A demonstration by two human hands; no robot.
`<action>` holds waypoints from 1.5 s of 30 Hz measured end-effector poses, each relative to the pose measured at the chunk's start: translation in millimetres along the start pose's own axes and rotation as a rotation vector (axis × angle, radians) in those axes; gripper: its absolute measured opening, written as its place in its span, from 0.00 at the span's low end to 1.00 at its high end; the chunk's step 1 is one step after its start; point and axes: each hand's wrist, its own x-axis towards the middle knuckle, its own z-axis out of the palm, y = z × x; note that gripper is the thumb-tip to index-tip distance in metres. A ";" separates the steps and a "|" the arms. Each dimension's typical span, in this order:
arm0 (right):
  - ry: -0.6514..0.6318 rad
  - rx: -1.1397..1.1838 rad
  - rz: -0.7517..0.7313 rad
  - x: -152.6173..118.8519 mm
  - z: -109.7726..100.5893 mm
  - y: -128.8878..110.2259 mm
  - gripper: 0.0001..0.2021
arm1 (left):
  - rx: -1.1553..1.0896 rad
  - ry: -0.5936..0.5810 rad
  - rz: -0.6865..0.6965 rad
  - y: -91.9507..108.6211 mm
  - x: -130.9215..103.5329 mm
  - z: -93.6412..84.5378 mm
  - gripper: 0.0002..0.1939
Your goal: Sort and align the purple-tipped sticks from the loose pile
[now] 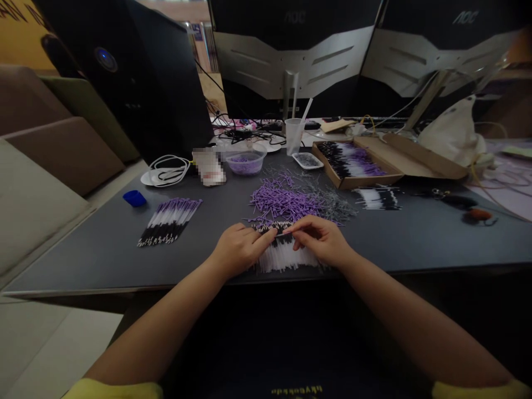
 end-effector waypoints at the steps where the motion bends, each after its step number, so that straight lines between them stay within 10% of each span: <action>1: 0.007 -0.047 0.008 0.2 -0.5 -0.1 0.06 | 0.000 -0.003 -0.005 0.4 -0.2 0.0 0.11; 32: -0.083 -0.352 -0.101 3.8 -6.9 -7.2 0.07 | -0.225 -0.055 -0.103 -3.0 -3.5 6.7 0.10; 45: -0.146 -1.043 0.336 8.2 -135.2 6.2 0.10 | -0.381 0.037 -0.300 -3.8 6.4 -2.1 0.08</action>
